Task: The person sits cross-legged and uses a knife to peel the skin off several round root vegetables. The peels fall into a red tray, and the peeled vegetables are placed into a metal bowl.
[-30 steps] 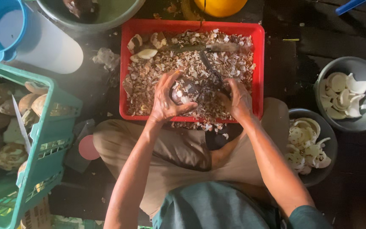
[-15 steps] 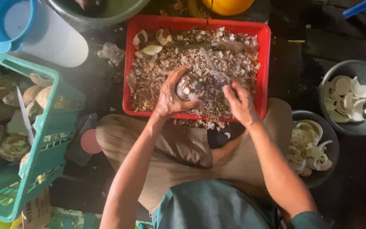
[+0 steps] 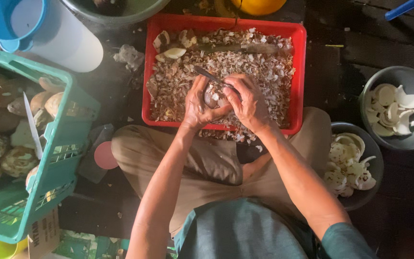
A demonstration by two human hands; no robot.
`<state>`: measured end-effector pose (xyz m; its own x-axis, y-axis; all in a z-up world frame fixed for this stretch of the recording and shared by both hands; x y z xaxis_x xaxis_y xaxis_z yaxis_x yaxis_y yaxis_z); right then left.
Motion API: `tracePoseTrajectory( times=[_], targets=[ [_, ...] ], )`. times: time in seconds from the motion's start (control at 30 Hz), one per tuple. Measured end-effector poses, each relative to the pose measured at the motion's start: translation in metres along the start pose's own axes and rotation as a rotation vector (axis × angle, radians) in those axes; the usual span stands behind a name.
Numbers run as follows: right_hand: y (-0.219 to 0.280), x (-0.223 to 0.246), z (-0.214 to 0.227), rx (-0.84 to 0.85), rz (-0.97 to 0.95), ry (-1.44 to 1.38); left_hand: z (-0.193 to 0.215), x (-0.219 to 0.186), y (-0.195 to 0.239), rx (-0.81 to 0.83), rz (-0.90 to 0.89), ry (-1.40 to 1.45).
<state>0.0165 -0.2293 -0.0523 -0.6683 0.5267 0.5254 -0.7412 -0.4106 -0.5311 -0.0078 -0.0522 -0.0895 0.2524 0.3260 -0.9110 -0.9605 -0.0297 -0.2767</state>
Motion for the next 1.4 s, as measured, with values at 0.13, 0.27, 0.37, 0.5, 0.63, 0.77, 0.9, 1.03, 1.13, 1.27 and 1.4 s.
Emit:
tracePoseTrajectory(
  times=[0.13, 0.27, 0.37, 0.5, 0.63, 0.77, 0.9, 1.03, 1.13, 1.27, 1.4],
  targets=[
    [0.0, 0.003, -0.012, -0.018, -0.044, -0.014, -0.003, 0.016, 0.001, -0.083, -0.238, -0.012],
    [-0.004, 0.003, -0.022, -0.037, 0.13, 0.161, -0.007, 0.03, 0.004, -0.044, -0.212, -0.054],
    [-0.015, 0.0, -0.027, 0.021, 0.187, 0.255, -0.006, 0.031, 0.004, -0.021, -0.124, -0.02],
    [-0.027, -0.008, -0.023, 0.038, 0.178, 0.034, -0.004, 0.023, 0.001, 0.013, -0.211, -0.072],
    [-0.025, -0.011, -0.022, 0.105, 0.148, 0.098, -0.007, 0.018, 0.008, -0.035, -0.203, -0.029],
    [-0.031, -0.013, -0.015, 0.075, 0.24, -0.047, -0.011, 0.016, 0.005, -0.022, -0.084, 0.255],
    [-0.032, -0.006, -0.02, 0.094, 0.235, 0.068, -0.01, 0.024, 0.002, -0.022, -0.149, 0.031],
    [-0.029, 0.003, -0.024, 0.157, 0.245, 0.035, -0.011, 0.029, 0.012, -0.039, -0.232, -0.129],
    [-0.034, 0.001, -0.017, 0.112, 0.181, 0.065, -0.009, 0.03, 0.008, -0.073, -0.095, -0.018],
    [-0.025, -0.001, -0.014, 0.133, 0.296, 0.029, -0.011, 0.033, 0.008, -0.023, -0.329, -0.182],
    [-0.024, -0.006, -0.019, 0.068, 0.163, 0.01, -0.012, 0.042, 0.006, -0.072, -0.096, -0.023]
  ],
)
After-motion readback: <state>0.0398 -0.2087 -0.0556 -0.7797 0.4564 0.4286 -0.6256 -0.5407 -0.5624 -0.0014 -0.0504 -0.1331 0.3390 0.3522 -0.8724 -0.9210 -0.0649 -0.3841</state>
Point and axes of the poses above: each hand's wrist, its own y-axis away from the middle knuckle, its own z-axis out of the back of the hand, x = y × z, the point moved 1 cm from there along -y, towards the middle knuckle, and after that the axes turned 7 degrees about y, right-handed, at the moved point
